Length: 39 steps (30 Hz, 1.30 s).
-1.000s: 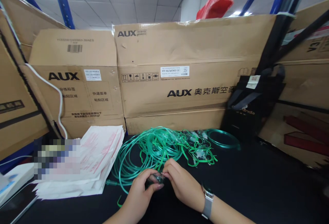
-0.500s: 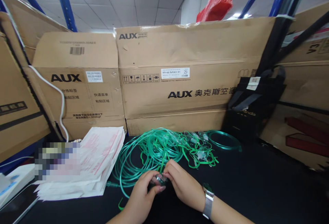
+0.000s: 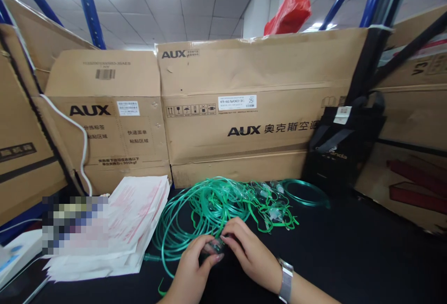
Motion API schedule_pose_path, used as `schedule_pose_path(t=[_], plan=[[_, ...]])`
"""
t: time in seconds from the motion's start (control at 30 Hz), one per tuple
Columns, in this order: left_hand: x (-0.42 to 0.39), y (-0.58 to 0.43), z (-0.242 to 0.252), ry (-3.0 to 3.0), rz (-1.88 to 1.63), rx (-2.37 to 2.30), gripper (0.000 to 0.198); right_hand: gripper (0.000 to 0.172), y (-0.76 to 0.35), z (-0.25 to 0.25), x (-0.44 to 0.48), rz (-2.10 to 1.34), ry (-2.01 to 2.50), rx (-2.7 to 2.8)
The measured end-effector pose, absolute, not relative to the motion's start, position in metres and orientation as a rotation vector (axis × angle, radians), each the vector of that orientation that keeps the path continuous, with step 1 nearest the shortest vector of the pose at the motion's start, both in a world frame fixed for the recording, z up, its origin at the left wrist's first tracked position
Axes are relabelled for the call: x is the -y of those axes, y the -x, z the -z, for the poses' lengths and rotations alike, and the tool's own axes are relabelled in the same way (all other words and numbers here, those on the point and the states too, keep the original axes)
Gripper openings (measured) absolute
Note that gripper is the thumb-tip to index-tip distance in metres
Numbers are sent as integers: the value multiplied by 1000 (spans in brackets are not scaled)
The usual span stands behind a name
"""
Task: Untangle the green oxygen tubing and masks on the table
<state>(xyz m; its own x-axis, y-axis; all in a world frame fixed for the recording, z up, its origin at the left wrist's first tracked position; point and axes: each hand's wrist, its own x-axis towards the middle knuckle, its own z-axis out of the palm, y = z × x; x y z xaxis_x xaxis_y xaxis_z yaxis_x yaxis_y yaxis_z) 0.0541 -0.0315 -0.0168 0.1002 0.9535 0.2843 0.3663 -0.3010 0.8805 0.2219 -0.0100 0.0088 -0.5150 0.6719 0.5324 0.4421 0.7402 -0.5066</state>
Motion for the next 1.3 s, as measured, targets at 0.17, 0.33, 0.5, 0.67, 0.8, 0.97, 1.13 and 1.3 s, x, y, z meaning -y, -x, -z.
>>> schedule_pose_path(t=[0.17, 0.33, 0.5, 0.67, 0.8, 0.97, 1.13, 1.3], plan=[[28, -51, 28, -1819, -1203, -1324, 22, 22, -218, -3, 11, -53, 1138, 2153], [30, -58, 35, -1713, -1258, -1257, 18, 26, -209, 10, 10, 193, 1194, 2257], [31, -62, 35, -1608, -1294, -1185, 15, 26, -207, 12, 6, 276, 1162, 2302], [30, -62, 34, -1548, -1281, -1174, 15, 25, -209, 12, 2, 450, 1073, 2346], [30, -64, 34, -1539, -1299, -1180, 14, 26, -208, 8, 2, 639, 977, 2376], [30, -65, 34, -1504, -1322, -1219, 16, 26, -207, 1, 4, 873, 803, 2316], [31, -64, 36, -1511, -1316, -1221, 17, 22, -210, -1, 7, 920, 781, 2357], [32, -58, 36, -1619, -1241, -1204, 16, 21, -210, -2, 8, 905, 791, 2383]])
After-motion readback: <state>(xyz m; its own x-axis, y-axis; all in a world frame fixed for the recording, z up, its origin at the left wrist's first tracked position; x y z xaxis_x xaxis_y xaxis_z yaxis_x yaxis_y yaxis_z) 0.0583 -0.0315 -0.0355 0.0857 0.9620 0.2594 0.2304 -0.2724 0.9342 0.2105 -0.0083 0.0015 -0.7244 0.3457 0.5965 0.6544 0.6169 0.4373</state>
